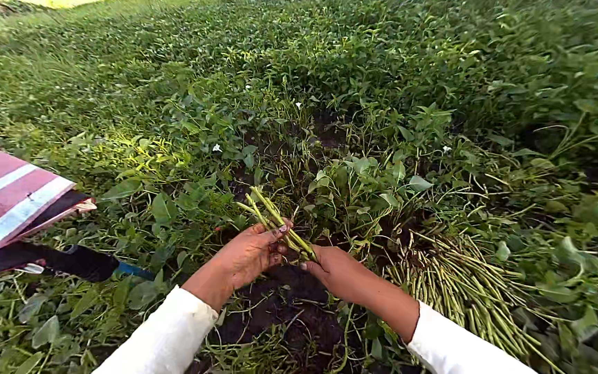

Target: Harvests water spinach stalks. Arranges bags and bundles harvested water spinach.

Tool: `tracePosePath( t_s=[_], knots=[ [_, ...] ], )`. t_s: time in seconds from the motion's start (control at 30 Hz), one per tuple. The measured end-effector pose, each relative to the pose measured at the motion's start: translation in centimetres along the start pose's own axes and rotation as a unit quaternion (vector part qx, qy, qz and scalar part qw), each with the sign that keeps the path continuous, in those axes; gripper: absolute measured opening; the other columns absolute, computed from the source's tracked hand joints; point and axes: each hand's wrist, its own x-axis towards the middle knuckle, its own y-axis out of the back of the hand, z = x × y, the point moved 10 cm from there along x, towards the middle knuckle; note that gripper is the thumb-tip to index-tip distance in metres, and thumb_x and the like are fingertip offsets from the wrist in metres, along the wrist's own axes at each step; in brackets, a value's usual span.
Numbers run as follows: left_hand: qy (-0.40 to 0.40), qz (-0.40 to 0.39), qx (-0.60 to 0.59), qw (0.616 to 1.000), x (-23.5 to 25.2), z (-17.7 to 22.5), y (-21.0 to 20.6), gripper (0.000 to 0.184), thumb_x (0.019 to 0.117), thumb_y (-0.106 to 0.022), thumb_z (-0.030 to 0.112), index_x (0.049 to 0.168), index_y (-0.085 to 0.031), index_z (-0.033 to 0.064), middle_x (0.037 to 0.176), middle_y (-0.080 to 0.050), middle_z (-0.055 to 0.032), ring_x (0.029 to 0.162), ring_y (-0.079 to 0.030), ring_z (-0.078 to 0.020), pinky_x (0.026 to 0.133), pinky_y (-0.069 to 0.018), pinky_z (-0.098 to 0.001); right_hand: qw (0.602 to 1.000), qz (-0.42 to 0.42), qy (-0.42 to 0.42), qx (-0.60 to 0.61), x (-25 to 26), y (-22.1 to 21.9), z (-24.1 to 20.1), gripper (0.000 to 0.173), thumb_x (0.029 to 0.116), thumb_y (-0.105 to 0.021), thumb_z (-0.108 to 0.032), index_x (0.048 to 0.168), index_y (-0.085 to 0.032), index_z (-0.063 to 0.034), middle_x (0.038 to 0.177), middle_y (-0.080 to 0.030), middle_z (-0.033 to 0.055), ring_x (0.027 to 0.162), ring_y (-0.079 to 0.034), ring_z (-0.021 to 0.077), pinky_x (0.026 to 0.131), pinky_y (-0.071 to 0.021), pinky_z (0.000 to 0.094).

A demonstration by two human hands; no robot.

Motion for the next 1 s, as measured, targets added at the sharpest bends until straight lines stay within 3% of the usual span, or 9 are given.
tracePosePath(
  t_s=[0.1, 0.17, 0.23, 0.3, 0.37, 0.43, 0.57, 0.77, 1.0],
  knots=[
    [0.001, 0.026, 0.014, 1.0, 1.0, -2.7, 3.3, 0.014, 0.1051, -0.051, 0.003, 0.116, -0.059, 0.0011, 0.092, -0.067, -0.0095, 0.07, -0.067, -0.0144, 0.067, -0.0595, -0.0268, 1.0, 0.003, 0.006, 0.014, 2.8, -3.8, 1.5, 0.043, 0.1093, -0.048, -0.039, 0.124, -0.061, -0.0013, 0.112, -0.066, 0.0191, 0.108, -0.065, 0.034, 0.097, -0.0503, 0.0553],
    [-0.021, 0.067, 0.097, 0.993, 2.1, -4.6, 5.2, 0.014, 0.1043, -0.053, 0.002, 0.117, -0.058, -0.0021, 0.093, -0.067, -0.0095, 0.07, -0.067, -0.0144, 0.069, -0.0599, -0.028, 1.0, 0.01, -0.025, 0.012, 4.4, -6.5, 4.5, 0.052, 0.1027, -0.061, -0.04, 0.138, -0.057, -0.0021, 0.14, -0.056, 0.0224, 0.134, -0.052, 0.0399, 0.111, -0.042, 0.0605],
    [-0.05, 0.134, 0.178, 0.974, 3.4, -6.5, 7.2, 0.018, 0.1027, -0.059, 0.004, 0.119, -0.06, -0.004, 0.098, -0.068, -0.0117, 0.072, -0.068, -0.0156, 0.07, -0.0604, -0.0304, 0.991, 0.034, -0.133, -0.009, 5.5, -8.9, 9.4, 0.066, 0.0927, -0.074, -0.042, 0.144, -0.055, -0.006, 0.153, -0.046, 0.0234, 0.144, -0.039, 0.0459, 0.112, -0.0353, 0.0687],
    [-0.075, 0.173, 0.214, 0.958, 4.6, -8.3, 8.4, 0.024, 0.1006, -0.063, 0.005, 0.122, -0.06, -0.0037, 0.106, -0.069, -0.0141, 0.078, -0.071, -0.018, 0.073, -0.0626, -0.0333, 0.969, 0.075, -0.235, -0.015, 6.1, -10.7, 13.2, 0.07, 0.0947, -0.071, -0.042, 0.151, -0.049, -0.0066, 0.149, -0.05, 0.0253, 0.138, -0.048, 0.0465, 0.108, -0.0426, 0.0664],
    [-0.07, 0.17, 0.218, 0.958, 5.9, -10.3, 8.2, 0.026, 0.098, -0.067, 0.007, 0.121, -0.061, -0.0034, 0.109, -0.07, -0.0133, 0.081, -0.073, -0.0172, 0.075, -0.0641, -0.033, 0.948, 0.111, -0.296, -0.039, 6.8, -11.1, 15.1, 0.058, 0.1003, -0.063, -0.043, 0.148, -0.054, -0.0111, 0.135, -0.064, 0.0215, 0.12, -0.065, 0.0405, 0.098, -0.0531, 0.0584],
    [-0.046, 0.151, 0.219, 0.963, 7.3, -12.5, 7.5, 0.025, 0.0943, -0.071, 0.006, 0.116, -0.064, -0.0025, 0.106, -0.072, -0.0109, 0.083, -0.074, -0.0165, 0.076, -0.0645, -0.0326, 0.941, 0.111, -0.316, -0.042, 7.5, -9.9, 16.1, 0.048, 0.1018, -0.061, -0.04, 0.142, -0.062, -0.0147, 0.129, -0.069, 0.0176, 0.117, -0.067, 0.0375, 0.098, -0.053, 0.0576],
    [-0.023, 0.12, 0.227, 0.966, 10.6, -16.2, 6.2, 0.022, 0.0884, -0.075, 0.003, 0.108, -0.067, -0.0009, 0.099, -0.073, -0.009, 0.085, -0.073, -0.0152, 0.082, -0.063, -0.0326, 0.953, 0.095, -0.287, -0.015, 9.2, -7.2, 18.1, 0.043, 0.0972, -0.07, -0.039, 0.134, -0.069, -0.0166, 0.12, -0.072, 0.0168, 0.114, -0.068, 0.0368, 0.098, -0.0529, 0.0589],
    [-0.104, 0.058, 0.366, 0.923, 15.2, -17.5, 4.8, 0.022, 0.0916, -0.072, 0.011, 0.112, -0.071, 0.0024, 0.115, -0.07, -0.013, 0.112, -0.066, -0.02, 0.101, -0.0536, -0.0373, 0.977, 0.072, -0.195, 0.048, 11.3, -4.7, 20.9, 0.039, 0.0927, -0.077, -0.036, 0.126, -0.073, -0.015, 0.114, -0.073, 0.0171, 0.11, -0.069, 0.0355, 0.097, -0.0527, 0.0605],
    [-0.15, 0.01, 0.401, 0.904, 16.6, -16.2, 7.7, 0.017, 0.0889, -0.074, 0.007, 0.106, -0.071, 0.0064, 0.113, -0.069, -0.0097, 0.109, -0.067, -0.0198, 0.096, -0.0569, -0.0419, 0.983, 0.058, -0.148, 0.095, 12.7, -3.7, 23.4, 0.037, 0.0881, -0.084, -0.032, 0.12, -0.076, -0.014, 0.114, -0.074, 0.013, 0.111, -0.069, 0.0281, 0.1, -0.0529, 0.0556]
  ],
)
